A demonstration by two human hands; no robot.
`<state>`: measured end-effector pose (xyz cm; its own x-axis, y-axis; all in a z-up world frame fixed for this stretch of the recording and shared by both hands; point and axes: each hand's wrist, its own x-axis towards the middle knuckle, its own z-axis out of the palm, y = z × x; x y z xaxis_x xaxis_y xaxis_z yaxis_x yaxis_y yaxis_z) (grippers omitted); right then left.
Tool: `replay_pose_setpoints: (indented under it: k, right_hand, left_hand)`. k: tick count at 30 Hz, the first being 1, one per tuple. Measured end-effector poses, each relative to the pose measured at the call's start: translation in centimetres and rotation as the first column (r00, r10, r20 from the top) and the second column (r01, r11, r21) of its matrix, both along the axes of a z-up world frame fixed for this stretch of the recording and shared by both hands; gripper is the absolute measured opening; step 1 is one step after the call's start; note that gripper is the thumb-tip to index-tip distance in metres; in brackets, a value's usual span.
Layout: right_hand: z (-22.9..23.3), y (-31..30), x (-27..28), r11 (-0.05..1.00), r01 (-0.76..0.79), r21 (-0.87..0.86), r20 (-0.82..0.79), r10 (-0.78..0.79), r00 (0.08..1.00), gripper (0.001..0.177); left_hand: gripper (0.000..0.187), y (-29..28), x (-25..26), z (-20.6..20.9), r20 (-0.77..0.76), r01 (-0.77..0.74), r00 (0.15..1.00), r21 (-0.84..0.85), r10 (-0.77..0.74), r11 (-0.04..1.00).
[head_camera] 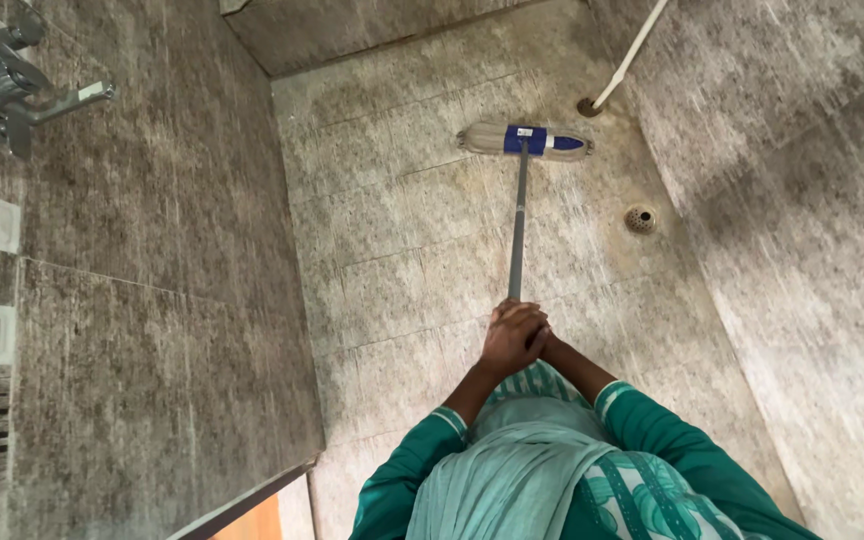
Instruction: The person cleans the tiled floor of a bathroom by using a floor squeegee to push water toward a drain.
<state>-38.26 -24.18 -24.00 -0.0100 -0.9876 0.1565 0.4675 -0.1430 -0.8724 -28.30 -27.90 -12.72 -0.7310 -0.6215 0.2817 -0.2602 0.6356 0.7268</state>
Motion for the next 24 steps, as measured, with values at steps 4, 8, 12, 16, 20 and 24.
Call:
replay_pose_setpoints:
  k: [4, 8, 12, 16, 20, 24]
  right_hand:
    - [2.8, 0.5, -5.2, 0.998, 0.032, -0.047, -0.243, -0.042, 0.969, 0.032]
    - [5.4, 3.1, -11.6, 0.997, 0.072, -0.025, -0.398, -0.075, 0.914, 0.03]
    - [6.1, 4.9, -15.3, 0.994, 0.109, 0.0, -0.459, -0.097, 0.883, 0.028]
    - [4.5, 5.9, -17.3, 0.995, 0.094, 0.022, -0.467, -0.073, 0.881, 0.027]
    - [0.9, 2.3, -22.0, 0.999, 0.042, -0.03, -0.48, -0.051, 0.876, 0.025]
    - [-1.7, -3.7, -25.0, 0.993, -0.063, -0.103, -0.495, 0.003, 0.869, 0.024]
  left_hand:
    - [0.023, -0.8, -3.7, 5.5, -0.067, 0.084, 0.994, -0.047, -0.087, 0.995]
    - [0.022, -1.8, -7.9, 12.4, -0.177, 0.306, 0.937, 0.007, -0.3, 0.952]
    - [0.018, -2.2, -12.8, 14.5, -0.177, 0.359, 0.916, -0.036, -0.359, 0.933]
    - [0.018, -0.8, -15.3, 12.1, -0.155, 0.359, 0.921, -0.016, -0.357, 0.933]
    - [0.017, -1.7, -19.5, 5.3, -0.017, 0.328, 0.944, -0.024, -0.329, 0.944]
    - [0.021, -4.2, -22.3, -1.8, 0.124, 0.229, 0.967, -0.047, -0.222, 0.972]
